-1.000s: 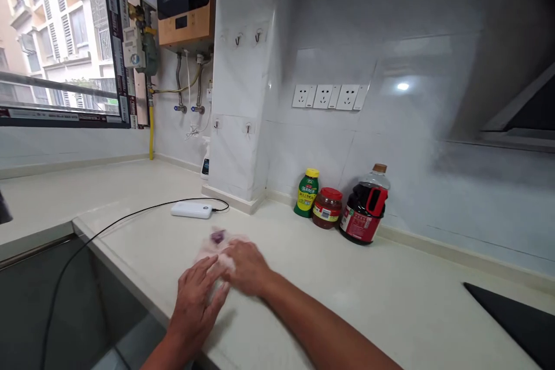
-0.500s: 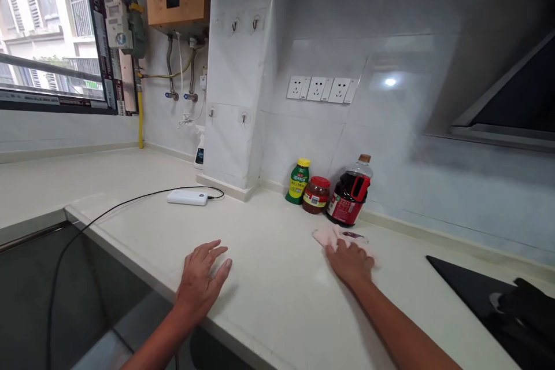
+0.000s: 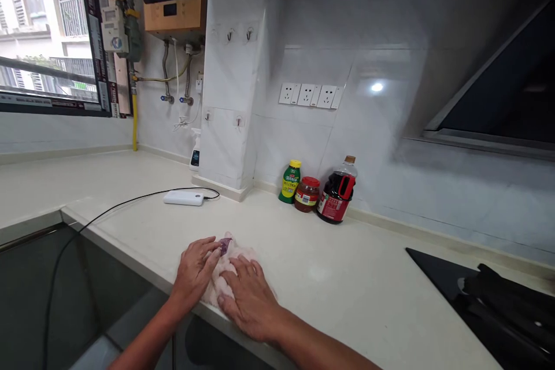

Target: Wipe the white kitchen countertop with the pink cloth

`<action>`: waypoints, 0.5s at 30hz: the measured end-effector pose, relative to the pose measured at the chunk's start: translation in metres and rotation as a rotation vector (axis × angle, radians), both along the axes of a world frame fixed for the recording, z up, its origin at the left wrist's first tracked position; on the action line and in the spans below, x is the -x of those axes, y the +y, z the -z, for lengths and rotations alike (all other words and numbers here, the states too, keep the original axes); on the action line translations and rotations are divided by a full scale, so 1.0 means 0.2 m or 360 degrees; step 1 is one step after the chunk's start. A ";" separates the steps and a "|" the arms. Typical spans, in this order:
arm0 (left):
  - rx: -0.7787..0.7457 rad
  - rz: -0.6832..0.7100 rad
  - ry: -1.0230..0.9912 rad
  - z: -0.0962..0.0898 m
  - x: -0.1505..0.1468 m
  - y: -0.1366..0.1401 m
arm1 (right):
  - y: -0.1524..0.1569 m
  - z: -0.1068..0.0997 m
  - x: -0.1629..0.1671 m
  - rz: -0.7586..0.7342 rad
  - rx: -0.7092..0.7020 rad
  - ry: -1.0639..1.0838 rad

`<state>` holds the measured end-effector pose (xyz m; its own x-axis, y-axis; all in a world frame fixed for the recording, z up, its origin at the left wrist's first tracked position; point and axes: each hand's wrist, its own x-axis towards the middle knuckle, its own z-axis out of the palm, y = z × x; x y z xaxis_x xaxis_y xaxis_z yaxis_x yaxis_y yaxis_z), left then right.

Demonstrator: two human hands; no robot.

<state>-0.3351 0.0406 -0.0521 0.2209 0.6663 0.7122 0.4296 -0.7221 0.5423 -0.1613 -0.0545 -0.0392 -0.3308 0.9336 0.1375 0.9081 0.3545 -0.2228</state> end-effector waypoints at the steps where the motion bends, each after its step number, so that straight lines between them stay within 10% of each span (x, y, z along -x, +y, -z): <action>1: 0.0030 0.0019 -0.0017 0.00 0.01 0.01 | -0.03 0.01 -0.01 -0.0025 -0.0020 -0.0001; 6: 0.0092 0.0014 -0.0082 0.01 0.02 0.03 | -0.01 -0.01 -0.28 0.0130 -0.0108 -0.0088; 15: 0.0039 -0.0023 0.0055 -0.03 -0.01 0.00 | -0.27 0.01 -1.35 0.1492 0.0020 -0.0274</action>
